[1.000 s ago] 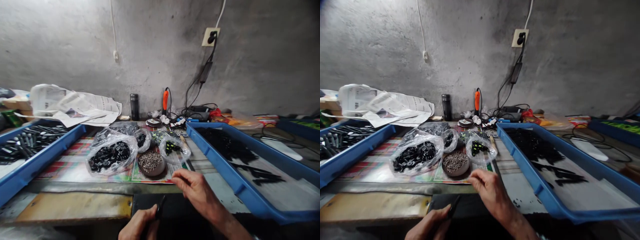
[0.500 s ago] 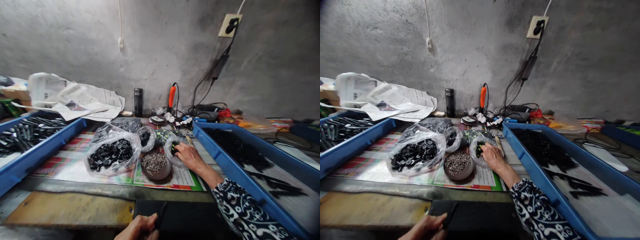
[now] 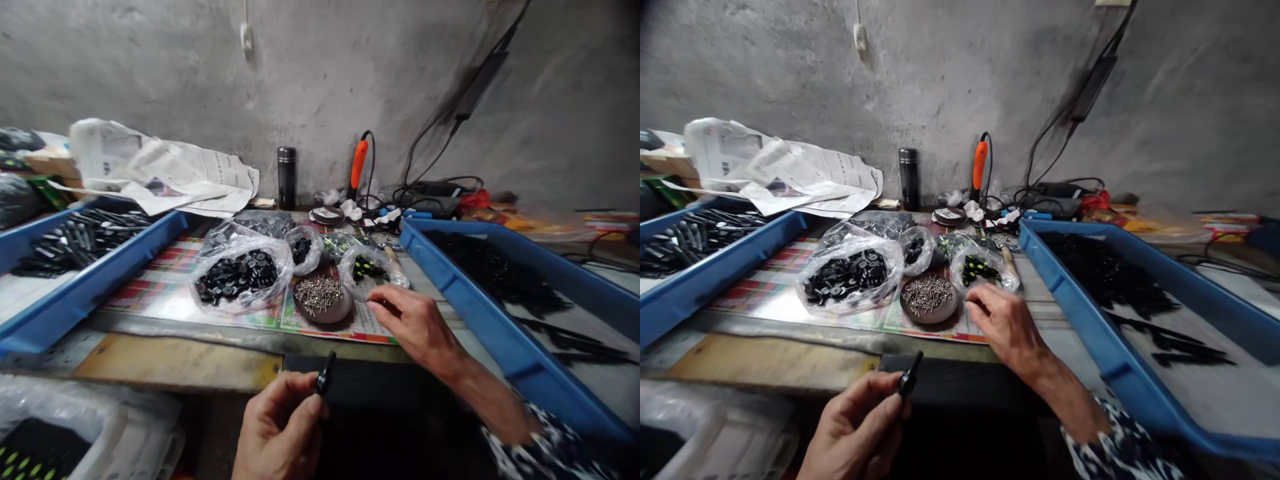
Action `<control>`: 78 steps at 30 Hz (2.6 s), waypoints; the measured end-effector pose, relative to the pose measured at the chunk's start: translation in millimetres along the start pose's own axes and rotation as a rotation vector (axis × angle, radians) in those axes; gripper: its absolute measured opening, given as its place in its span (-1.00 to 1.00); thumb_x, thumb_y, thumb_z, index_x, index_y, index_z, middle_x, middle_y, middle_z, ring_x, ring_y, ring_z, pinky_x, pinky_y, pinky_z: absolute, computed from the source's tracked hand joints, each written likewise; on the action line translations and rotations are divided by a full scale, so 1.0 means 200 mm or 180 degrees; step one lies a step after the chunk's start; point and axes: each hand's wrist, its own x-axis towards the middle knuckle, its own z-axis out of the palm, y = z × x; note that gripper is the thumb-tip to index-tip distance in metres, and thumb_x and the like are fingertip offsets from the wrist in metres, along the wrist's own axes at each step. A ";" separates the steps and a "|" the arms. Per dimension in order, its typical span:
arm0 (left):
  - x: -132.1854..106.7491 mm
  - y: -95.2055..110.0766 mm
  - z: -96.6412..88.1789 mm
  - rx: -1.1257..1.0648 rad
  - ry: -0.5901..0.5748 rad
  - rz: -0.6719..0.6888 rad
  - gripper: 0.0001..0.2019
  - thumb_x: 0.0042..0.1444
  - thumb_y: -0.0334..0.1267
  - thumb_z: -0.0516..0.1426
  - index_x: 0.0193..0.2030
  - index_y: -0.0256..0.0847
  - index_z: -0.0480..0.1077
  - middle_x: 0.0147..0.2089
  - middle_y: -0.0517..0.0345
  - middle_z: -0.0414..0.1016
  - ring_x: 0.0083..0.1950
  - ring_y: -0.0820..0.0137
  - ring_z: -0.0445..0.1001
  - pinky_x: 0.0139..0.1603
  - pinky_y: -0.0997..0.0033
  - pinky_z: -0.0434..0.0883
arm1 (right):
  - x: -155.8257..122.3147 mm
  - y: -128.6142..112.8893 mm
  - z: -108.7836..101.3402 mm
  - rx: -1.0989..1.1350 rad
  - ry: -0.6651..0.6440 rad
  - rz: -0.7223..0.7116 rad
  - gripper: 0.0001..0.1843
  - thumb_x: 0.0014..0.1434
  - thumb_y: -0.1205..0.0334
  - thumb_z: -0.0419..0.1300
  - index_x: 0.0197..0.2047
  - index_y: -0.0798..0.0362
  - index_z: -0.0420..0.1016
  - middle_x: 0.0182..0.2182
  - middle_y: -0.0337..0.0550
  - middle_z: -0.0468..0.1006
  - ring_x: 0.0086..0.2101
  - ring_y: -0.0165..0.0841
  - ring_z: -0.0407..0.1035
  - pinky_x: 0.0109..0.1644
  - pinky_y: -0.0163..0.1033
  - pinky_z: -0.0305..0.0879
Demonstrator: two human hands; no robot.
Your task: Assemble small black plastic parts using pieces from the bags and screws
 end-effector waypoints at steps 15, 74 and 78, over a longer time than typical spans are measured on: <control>-0.11 -0.05 -0.02 0.0050 -0.0475 -0.0038 -0.60 -0.07 -0.03 0.45 -0.26 -0.24 0.45 -0.50 0.25 0.50 -0.72 0.66 0.24 -0.75 0.72 0.10 | -0.42 -0.55 0.04 0.3283 -0.0326 0.1194 -0.93 0.22 0.29 0.23 -0.29 0.10 0.48 -0.47 -0.26 0.49 -0.46 -0.44 0.40 -0.43 -0.47 0.34; -0.10 -0.02 -0.13 0.2543 -0.0449 0.1778 -0.93 0.20 -0.36 0.19 -0.28 -0.22 0.52 -0.35 0.17 0.54 -0.34 0.39 0.43 -0.25 0.49 0.37 | -0.31 -0.44 0.02 -0.0305 0.0292 -0.2079 -0.63 0.50 0.43 -0.12 -0.26 0.19 0.43 -0.51 -0.18 0.37 -0.49 -0.34 0.25 -0.39 -0.20 0.07; -0.11 -0.03 -0.12 0.2381 -0.0314 0.1727 -0.96 0.16 -0.36 0.22 -0.28 -0.20 0.53 -0.33 0.17 0.57 -0.30 0.36 0.47 -0.22 0.48 0.39 | -0.32 -0.43 0.03 -0.0174 0.0286 -0.2035 -0.65 0.50 0.43 -0.10 -0.24 0.22 0.44 -0.50 -0.16 0.39 -0.47 -0.35 0.28 -0.38 -0.21 0.12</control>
